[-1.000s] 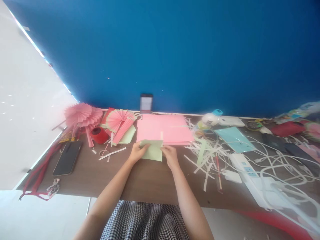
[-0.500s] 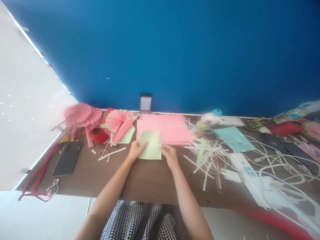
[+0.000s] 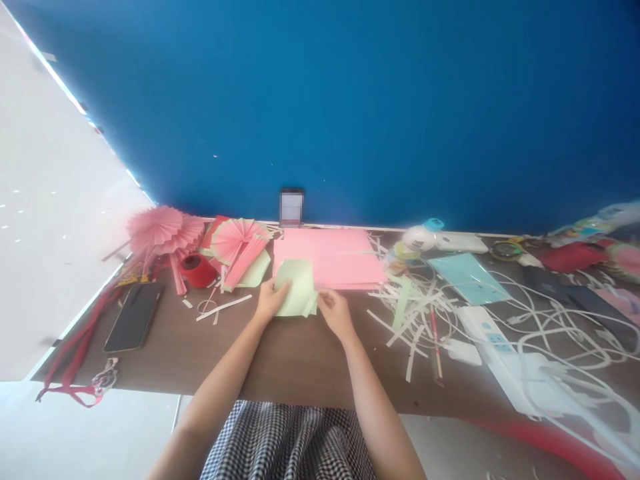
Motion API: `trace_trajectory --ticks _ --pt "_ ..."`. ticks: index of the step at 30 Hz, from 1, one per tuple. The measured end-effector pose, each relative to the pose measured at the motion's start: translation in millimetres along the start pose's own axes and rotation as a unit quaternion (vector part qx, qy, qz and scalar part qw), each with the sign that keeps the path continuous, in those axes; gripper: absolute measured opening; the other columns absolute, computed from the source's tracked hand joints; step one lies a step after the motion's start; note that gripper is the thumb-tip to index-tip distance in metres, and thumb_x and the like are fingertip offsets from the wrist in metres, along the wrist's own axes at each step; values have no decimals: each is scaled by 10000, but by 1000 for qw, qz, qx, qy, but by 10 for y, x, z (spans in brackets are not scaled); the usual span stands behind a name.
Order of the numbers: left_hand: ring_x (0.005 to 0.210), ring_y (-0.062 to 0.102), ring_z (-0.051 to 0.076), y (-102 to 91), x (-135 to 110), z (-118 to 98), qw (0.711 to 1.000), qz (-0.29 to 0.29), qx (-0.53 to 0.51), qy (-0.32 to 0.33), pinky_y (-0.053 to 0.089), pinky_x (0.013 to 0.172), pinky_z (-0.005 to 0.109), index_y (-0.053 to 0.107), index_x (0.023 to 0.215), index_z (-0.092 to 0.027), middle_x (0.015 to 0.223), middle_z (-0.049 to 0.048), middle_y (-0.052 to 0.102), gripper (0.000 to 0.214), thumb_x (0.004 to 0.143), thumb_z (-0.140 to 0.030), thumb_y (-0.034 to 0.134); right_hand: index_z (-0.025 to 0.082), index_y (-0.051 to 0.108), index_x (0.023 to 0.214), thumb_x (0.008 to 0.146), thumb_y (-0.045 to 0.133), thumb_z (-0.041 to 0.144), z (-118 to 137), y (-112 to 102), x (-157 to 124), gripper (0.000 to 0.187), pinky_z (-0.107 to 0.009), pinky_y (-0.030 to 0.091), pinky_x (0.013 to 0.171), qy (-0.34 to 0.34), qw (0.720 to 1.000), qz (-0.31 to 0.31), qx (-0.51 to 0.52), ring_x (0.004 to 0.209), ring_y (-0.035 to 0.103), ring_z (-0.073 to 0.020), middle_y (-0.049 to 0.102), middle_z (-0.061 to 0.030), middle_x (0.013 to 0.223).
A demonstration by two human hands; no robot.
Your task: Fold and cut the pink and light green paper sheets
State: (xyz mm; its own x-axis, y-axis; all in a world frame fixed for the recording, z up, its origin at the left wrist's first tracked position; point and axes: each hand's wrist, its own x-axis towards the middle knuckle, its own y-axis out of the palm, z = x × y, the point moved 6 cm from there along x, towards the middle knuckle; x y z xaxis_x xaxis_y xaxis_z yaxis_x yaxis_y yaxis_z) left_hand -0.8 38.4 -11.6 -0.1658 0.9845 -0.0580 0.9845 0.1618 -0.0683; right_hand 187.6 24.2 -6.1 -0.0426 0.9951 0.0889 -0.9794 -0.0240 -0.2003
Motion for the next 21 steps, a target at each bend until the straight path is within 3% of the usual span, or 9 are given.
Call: trace_trajectory --ticks 8,14,21 --pt "601 572 158 11 12 112 997 -20 -47 -50 434 517 232 628 793 -94 732 63 642 383 624 -438 628 182 580 852 771 499 327 15 47 -14 185 -334 458 791 -15 1000 -15 -8 853 605 -197 650 -67 894" --pt "649 591 169 -4 14 85 999 -20 -41 -23 449 558 243 635 820 -101 778 76 654 364 652 -423 609 167 612 843 677 623 370 -36 34 12 263 -320 467 767 37 998 -24 49 809 609 -195 658 -67 849" --pt "637 589 163 14 28 136 998 -25 -43 -24 442 548 234 631 801 -104 754 60 651 369 647 -438 608 165 630 773 675 621 370 -120 28 36 227 -310 456 705 52 993 -34 98 787 603 -204 665 -55 799"
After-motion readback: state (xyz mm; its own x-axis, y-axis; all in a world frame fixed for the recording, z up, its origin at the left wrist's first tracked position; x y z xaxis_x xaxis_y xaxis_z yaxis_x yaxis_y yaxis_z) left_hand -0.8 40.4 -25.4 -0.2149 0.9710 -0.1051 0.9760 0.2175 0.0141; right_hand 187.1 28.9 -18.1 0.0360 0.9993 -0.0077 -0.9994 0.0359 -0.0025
